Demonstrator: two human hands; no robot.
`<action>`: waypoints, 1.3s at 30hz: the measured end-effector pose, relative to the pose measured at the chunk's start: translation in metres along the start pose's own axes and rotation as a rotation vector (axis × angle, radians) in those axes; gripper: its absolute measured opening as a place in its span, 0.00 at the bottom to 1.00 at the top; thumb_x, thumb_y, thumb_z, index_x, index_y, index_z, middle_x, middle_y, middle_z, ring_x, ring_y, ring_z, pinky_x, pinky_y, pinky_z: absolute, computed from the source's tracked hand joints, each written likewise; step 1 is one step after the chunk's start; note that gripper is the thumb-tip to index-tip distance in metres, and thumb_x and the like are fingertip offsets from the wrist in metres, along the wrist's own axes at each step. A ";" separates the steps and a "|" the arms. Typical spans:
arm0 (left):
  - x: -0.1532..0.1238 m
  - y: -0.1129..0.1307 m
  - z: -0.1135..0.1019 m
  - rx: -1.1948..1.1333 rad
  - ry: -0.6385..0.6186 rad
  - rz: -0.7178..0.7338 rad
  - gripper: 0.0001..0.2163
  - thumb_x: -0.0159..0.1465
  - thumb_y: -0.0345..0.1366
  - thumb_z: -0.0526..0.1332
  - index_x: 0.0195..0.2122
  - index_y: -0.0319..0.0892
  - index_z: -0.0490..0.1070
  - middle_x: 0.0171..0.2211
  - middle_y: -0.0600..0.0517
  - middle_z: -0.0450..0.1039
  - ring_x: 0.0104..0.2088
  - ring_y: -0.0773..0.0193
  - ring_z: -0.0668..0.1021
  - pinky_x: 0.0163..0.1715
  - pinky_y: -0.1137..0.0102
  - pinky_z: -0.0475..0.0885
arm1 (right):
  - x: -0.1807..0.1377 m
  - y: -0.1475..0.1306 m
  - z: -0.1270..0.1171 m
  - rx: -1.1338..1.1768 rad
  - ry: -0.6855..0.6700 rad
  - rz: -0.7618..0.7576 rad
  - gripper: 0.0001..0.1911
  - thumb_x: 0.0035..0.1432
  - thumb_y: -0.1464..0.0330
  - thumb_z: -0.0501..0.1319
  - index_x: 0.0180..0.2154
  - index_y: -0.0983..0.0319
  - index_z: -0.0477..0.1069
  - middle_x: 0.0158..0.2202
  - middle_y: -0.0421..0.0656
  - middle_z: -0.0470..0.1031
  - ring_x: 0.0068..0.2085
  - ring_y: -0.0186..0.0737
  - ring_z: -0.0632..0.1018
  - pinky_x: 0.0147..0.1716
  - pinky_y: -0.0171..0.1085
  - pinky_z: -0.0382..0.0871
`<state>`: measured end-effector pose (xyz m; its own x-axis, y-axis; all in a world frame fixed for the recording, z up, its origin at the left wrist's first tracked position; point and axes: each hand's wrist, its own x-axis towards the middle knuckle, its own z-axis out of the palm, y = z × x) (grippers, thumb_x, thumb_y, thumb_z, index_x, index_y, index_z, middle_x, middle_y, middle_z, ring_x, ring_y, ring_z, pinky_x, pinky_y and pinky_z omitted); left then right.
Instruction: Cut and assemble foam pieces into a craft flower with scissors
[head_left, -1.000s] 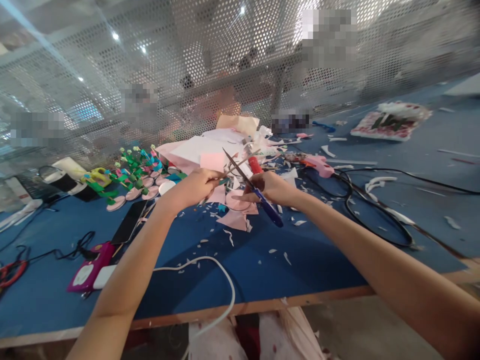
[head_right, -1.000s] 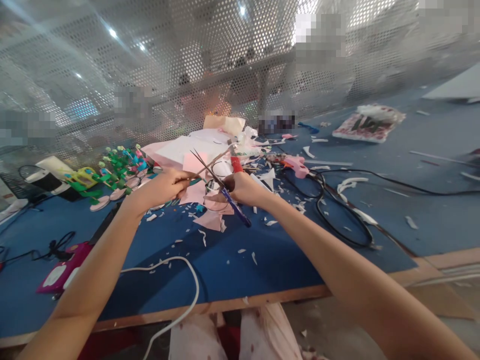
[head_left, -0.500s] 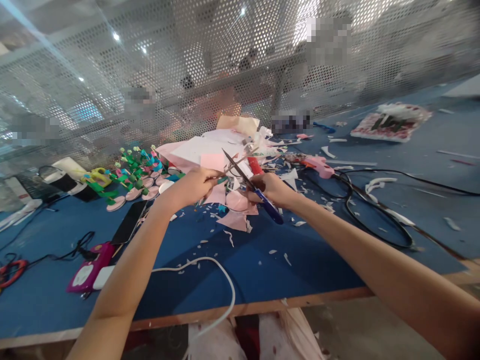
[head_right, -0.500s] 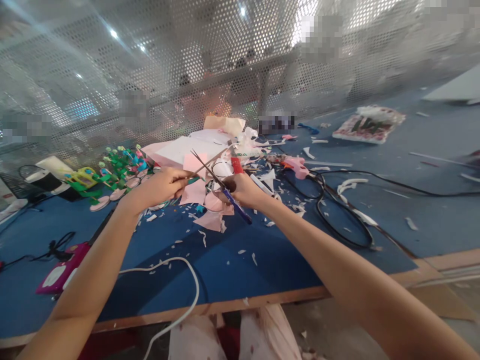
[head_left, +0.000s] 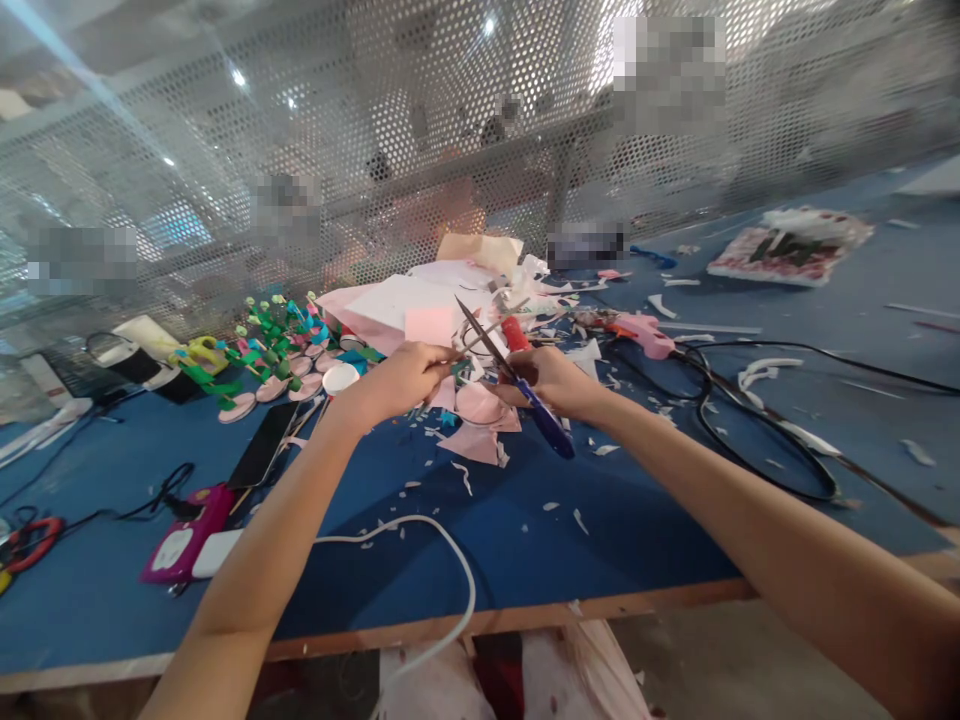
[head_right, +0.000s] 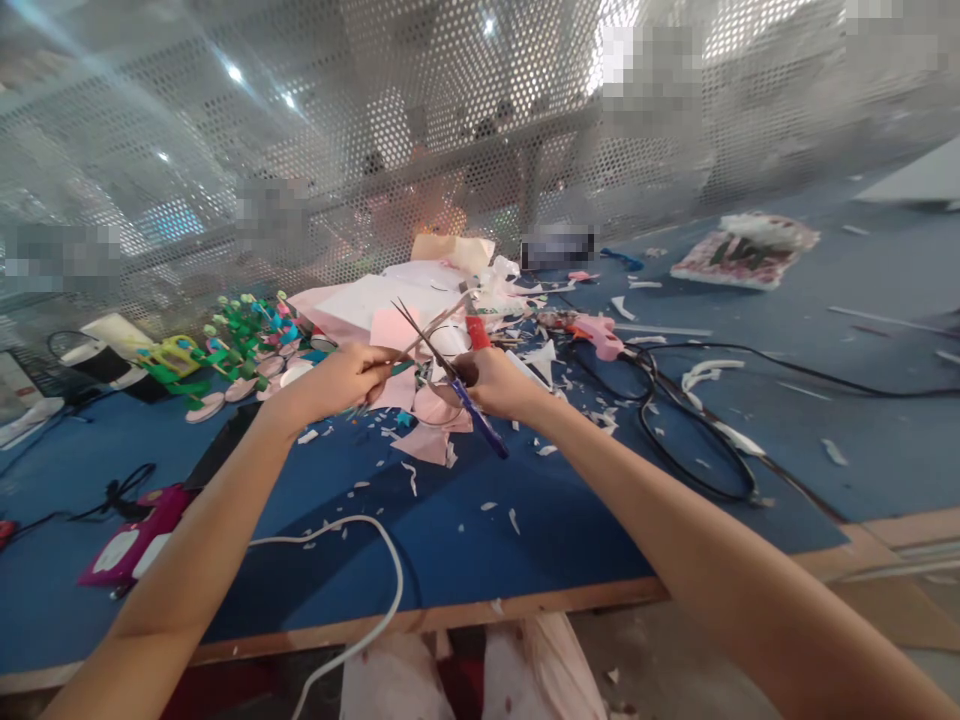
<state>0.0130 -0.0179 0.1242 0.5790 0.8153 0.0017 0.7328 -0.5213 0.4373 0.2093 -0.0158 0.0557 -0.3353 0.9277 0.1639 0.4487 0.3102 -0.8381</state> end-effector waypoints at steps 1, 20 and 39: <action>-0.001 -0.001 -0.002 -0.001 0.012 0.002 0.14 0.60 0.29 0.49 0.40 0.35 0.72 0.16 0.54 0.66 0.19 0.71 0.67 0.26 0.76 0.63 | 0.001 0.002 0.001 0.016 0.008 0.000 0.17 0.39 0.57 0.63 0.19 0.64 0.62 0.17 0.37 0.59 0.21 0.29 0.61 0.20 0.32 0.53; -0.002 -0.006 -0.004 -0.032 -0.013 -0.006 0.16 0.60 0.30 0.48 0.45 0.36 0.70 0.16 0.55 0.66 0.18 0.71 0.66 0.25 0.75 0.62 | 0.001 0.003 0.006 0.065 0.030 0.003 0.15 0.38 0.59 0.63 0.18 0.63 0.63 0.18 0.38 0.62 0.22 0.32 0.65 0.22 0.33 0.57; -0.004 0.000 -0.006 0.003 0.010 -0.003 0.13 0.60 0.30 0.48 0.38 0.35 0.71 0.17 0.53 0.67 0.18 0.72 0.66 0.23 0.76 0.61 | 0.001 0.004 0.006 0.140 0.015 0.022 0.16 0.39 0.59 0.65 0.19 0.63 0.63 0.19 0.40 0.67 0.24 0.35 0.70 0.23 0.33 0.61</action>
<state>0.0084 -0.0197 0.1296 0.5737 0.8190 0.0092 0.7354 -0.5200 0.4345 0.2055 -0.0154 0.0496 -0.3136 0.9374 0.1517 0.3353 0.2588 -0.9059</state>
